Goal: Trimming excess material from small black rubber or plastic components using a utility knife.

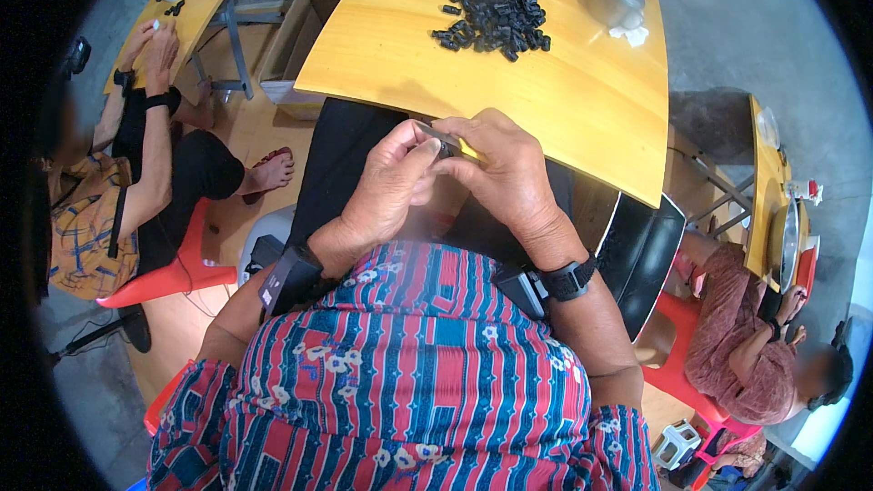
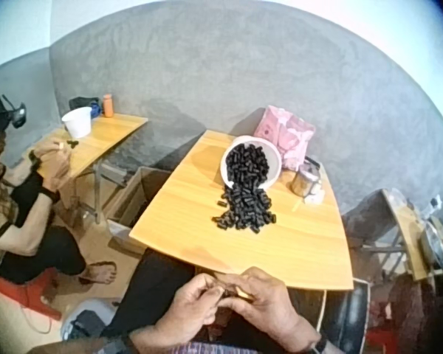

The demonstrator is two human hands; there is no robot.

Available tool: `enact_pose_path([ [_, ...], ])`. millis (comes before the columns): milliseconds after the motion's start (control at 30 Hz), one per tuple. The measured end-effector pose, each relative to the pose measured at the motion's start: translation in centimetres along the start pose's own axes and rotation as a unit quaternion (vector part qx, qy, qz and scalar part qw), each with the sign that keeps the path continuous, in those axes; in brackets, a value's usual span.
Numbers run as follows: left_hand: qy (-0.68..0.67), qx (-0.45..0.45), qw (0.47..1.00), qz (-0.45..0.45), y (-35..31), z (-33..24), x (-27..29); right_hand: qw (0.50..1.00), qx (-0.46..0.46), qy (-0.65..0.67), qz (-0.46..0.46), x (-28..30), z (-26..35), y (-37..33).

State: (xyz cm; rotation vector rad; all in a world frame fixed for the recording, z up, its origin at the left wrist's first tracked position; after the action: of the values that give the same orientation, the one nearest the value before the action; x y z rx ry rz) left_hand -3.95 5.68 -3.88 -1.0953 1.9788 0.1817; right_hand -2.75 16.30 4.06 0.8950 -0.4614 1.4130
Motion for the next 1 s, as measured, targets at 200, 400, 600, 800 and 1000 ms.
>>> enact_pose_path([
  [200,-0.007,0.018,1.0,0.009,0.0,0.7,0.4,0.999,0.021,-0.028,0.025,-0.1,0.0,0.0],
  [400,-0.208,0.104,0.971,0.049,-0.4,1.3,-1.0,0.977,-0.077,0.2,0.02,-0.8,-2.4,-0.6],
  [600,-0.276,0.13,0.948,0.095,-0.4,2.1,-1.4,0.959,-0.092,0.264,0.038,-1.5,-2.5,-0.8],
  [800,-0.257,0.109,0.956,0.087,-0.5,1.7,-1.6,0.958,-0.092,0.269,0.047,-1.7,-2.4,-0.9],
  [1000,-0.23,0.091,0.964,0.093,-0.6,1.5,-1.8,0.962,-0.09,0.252,0.046,-1.6,-2.2,-0.9],
])
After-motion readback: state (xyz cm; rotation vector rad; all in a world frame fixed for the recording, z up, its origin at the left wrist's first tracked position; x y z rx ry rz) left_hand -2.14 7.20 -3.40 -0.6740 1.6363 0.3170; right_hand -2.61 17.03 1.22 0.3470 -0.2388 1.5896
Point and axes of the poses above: each hand's wrist, its own y-axis towards the middle knuckle, its own x-axis out of the back of the hand, z = x × y, the point moved 8 cm from there along y, towards the middle knuckle, and after that the axes turned 11 degrees about -y, right-handed, at the moved point
